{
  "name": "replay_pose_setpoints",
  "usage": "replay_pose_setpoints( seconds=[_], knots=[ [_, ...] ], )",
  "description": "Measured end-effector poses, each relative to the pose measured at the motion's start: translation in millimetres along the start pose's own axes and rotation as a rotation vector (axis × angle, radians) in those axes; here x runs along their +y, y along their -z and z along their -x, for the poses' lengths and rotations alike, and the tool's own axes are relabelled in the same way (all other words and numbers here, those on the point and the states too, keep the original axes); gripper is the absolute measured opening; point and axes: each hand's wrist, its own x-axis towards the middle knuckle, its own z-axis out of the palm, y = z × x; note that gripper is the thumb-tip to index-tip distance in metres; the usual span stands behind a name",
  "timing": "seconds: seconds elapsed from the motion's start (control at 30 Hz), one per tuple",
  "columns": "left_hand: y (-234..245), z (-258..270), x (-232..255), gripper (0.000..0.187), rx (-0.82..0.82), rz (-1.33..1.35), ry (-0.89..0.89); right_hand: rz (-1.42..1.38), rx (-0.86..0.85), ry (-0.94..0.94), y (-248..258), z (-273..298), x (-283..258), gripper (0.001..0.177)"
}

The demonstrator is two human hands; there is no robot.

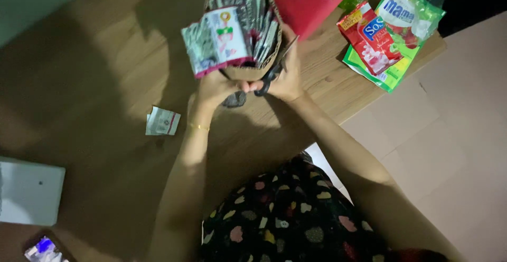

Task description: The person cuts multiple plastic sachets from a strip using scissors and places them into a pink container.

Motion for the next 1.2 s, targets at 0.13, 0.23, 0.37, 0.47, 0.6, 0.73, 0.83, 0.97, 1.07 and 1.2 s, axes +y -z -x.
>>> replay_pose_setpoints(
  seconds=[0.13, 0.23, 0.37, 0.47, 0.6, 0.73, 0.83, 0.97, 1.07, 1.2],
  knots=[
    [-4.2, 34.2, -0.1, 0.081, 0.04, -0.035, -0.052, -0.031, -0.027, 0.029, -12.9, 7.7, 9.4, 0.135],
    [-9.5, 69.1, -4.0, 0.078, 0.14, -0.085, -0.093, -0.183, -0.129, -0.037, -22.0, 17.7, 9.6, 0.135],
    [-11.4, 95.3, 19.1, 0.097, 0.3, -0.257, -0.057, -0.071, -0.277, 0.067, -18.2, 15.1, -10.7, 0.143],
    [-3.9, 99.0, 41.2, 0.1, 0.615, -0.446, -0.458, 0.091, -0.283, 0.142, 5.8, 36.3, 0.7, 0.143],
    [25.4, 141.5, 44.1, 0.07, 0.925, -0.519, -0.025, -0.208, -0.205, -0.106, 38.9, 62.9, -9.4, 0.14],
    [51.7, 164.8, 32.8, 0.058, 0.841, -1.068, 0.314, -0.179, -0.175, -0.237, 61.5, 85.7, -19.8, 0.125],
    [60.6, 159.9, 21.8, 0.051, 0.755, -0.87, 0.338, -0.166, -0.116, -0.242, 70.9, 97.3, -21.0, 0.12],
    [82.3, 150.0, 1.1, 0.04, 0.666, -0.904, 0.475, -0.147, -0.088, -0.256, 74.0, 103.6, -24.9, 0.121],
    [85.4, 149.7, 4.5, 0.037, 0.654, -1.024, 0.215, -0.122, -0.111, -0.253, 76.1, 106.8, -35.6, 0.117],
    [56.6, 122.5, 89.2, 0.045, 0.809, -1.187, -0.266, 0.039, -0.151, -0.329, 73.9, 85.2, -62.9, 0.104]
  ],
)
